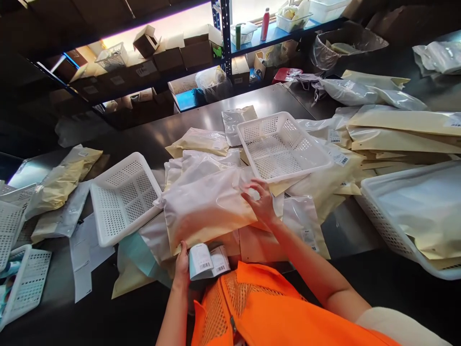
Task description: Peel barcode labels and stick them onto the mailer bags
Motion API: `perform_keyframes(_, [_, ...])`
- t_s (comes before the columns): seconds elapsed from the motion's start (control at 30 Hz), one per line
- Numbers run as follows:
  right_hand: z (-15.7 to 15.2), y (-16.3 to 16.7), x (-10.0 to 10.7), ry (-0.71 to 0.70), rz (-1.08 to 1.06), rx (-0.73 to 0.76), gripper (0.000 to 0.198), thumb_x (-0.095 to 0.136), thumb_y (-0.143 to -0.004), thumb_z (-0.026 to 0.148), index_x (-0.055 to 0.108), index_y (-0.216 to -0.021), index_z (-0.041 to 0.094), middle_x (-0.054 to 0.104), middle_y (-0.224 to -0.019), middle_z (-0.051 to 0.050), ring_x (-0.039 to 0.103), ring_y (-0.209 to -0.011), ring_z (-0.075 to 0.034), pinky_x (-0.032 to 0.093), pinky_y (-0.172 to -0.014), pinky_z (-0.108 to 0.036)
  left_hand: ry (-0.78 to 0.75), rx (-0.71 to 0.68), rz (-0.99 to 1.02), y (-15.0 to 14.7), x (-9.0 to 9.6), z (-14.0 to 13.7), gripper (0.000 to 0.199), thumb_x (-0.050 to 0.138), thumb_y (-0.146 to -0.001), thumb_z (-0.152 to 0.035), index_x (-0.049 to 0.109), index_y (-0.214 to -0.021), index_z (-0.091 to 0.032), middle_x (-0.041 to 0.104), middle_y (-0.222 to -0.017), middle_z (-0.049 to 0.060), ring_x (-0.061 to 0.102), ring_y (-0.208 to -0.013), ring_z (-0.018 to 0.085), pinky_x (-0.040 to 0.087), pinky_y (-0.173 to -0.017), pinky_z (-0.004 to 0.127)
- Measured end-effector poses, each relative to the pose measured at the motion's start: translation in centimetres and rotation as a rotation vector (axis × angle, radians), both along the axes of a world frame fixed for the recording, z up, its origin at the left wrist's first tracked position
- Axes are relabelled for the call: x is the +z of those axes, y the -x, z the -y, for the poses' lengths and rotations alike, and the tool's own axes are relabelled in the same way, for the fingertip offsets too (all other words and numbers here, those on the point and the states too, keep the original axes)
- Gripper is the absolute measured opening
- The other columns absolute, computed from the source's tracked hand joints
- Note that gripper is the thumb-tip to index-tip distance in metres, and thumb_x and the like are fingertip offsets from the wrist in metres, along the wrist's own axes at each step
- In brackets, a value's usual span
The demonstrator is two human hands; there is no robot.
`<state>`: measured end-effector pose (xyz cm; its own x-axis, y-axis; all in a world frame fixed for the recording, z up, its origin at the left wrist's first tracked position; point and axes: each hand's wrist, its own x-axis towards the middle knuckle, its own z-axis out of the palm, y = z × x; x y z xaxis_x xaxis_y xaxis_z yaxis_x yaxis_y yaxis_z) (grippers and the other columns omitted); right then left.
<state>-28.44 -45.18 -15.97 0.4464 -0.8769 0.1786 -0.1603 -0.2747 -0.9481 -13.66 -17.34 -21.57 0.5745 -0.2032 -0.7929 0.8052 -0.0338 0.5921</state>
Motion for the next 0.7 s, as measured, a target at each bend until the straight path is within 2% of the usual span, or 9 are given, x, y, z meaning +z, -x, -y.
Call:
perform_keyframes(0.1, [-1.2,0.2,0.2,-0.461,0.032,0.250,0.042,0.068,-0.070,0.058,0.058,-0.079,0.018,0.062,-0.080,-0.005,0.061,-0.074,-0.019,0.053,-0.067,-0.033,0.004,0.005,-0.006,0.2,-0.2,0.1,0.031,0.048,-0.094,-0.035,0.067,-0.087,-0.011,0.073,-0.068,0.007,0.072,-0.063,0.020,0.061,-0.072,0.034])
perform_keyframes(0.13, [-1.5,0.1,-0.2,-0.553,0.020,0.301,0.044,0.071,-0.066,0.058,0.056,-0.076,0.018,0.061,-0.075,-0.003,0.060,-0.068,-0.018,0.051,-0.062,-0.031,0.010,0.007,-0.007,0.3,-0.3,0.1,0.032,0.047,-0.094,-0.035,0.067,-0.087,-0.011,0.073,-0.069,0.007,0.072,-0.063,0.020,0.061,-0.072,0.034])
perform_keyframes(0.2, [-1.9,-0.5,-1.4,-0.601,-0.027,0.310,0.046,0.076,-0.059,0.056,0.055,-0.071,0.017,0.060,-0.069,-0.001,0.058,-0.064,-0.016,0.048,-0.058,-0.028,0.015,0.003,-0.016,0.4,-0.2,0.1,0.032,0.048,-0.094,-0.036,0.067,-0.089,-0.010,0.073,-0.071,0.009,0.073,-0.065,0.021,0.061,-0.072,0.034])
perform_keyframes(0.27, [-2.0,-1.0,-2.5,-0.529,-0.105,0.251,0.044,0.077,-0.058,0.053,0.054,-0.068,0.017,0.059,-0.066,0.000,0.056,-0.062,-0.015,0.045,-0.055,-0.026,0.000,0.001,-0.028,0.6,-0.1,0.1,0.031,0.051,-0.093,-0.036,0.068,-0.092,-0.010,0.073,-0.071,0.010,0.073,-0.068,0.023,0.061,-0.072,0.035])
perform_keyframes(0.4, [-1.9,-1.6,-3.0,-0.245,-0.383,0.165,0.034,0.075,-0.061,0.046,0.056,-0.065,0.018,0.058,-0.063,0.002,0.055,-0.062,-0.015,0.039,-0.055,-0.024,-0.010,0.003,-0.030,0.9,0.5,0.2,0.031,0.052,-0.092,-0.035,0.068,-0.090,-0.009,0.073,-0.072,0.011,0.073,-0.069,0.023,0.061,-0.072,0.034])
perform_keyframes(0.53, [-2.3,-2.3,-1.5,-0.064,-0.692,0.145,0.032,0.073,-0.066,0.048,0.060,-0.076,0.020,0.066,-0.074,-0.001,0.061,-0.071,-0.018,0.039,-0.060,-0.025,-0.016,0.036,-0.005,1.2,0.7,0.4,0.030,0.050,-0.094,-0.031,0.068,-0.085,-0.009,0.073,-0.071,0.009,0.073,-0.067,0.021,0.061,-0.073,0.034])
perform_keyframes(0.63, [-3.0,-2.9,-0.2,0.021,-0.944,0.130,0.043,0.072,-0.067,0.057,0.063,-0.091,0.022,0.070,-0.088,-0.007,0.065,-0.084,-0.026,0.043,-0.067,-0.030,-0.014,0.041,-0.006,1.2,0.5,0.5,0.028,0.051,-0.093,-0.030,0.068,-0.085,-0.009,0.074,-0.072,0.009,0.073,-0.067,0.021,0.061,-0.074,0.034])
perform_keyframes(0.7, [-3.1,-3.0,0.4,0.061,-1.037,0.115,0.051,0.070,-0.068,0.063,0.063,-0.098,0.022,0.071,-0.091,-0.011,0.066,-0.088,-0.031,0.045,-0.071,-0.034,-0.016,0.048,-0.009,1.2,0.3,0.6,0.025,0.053,-0.092,-0.028,0.068,-0.085,-0.010,0.074,-0.072,0.009,0.073,-0.068,0.020,0.061,-0.075,0.033])
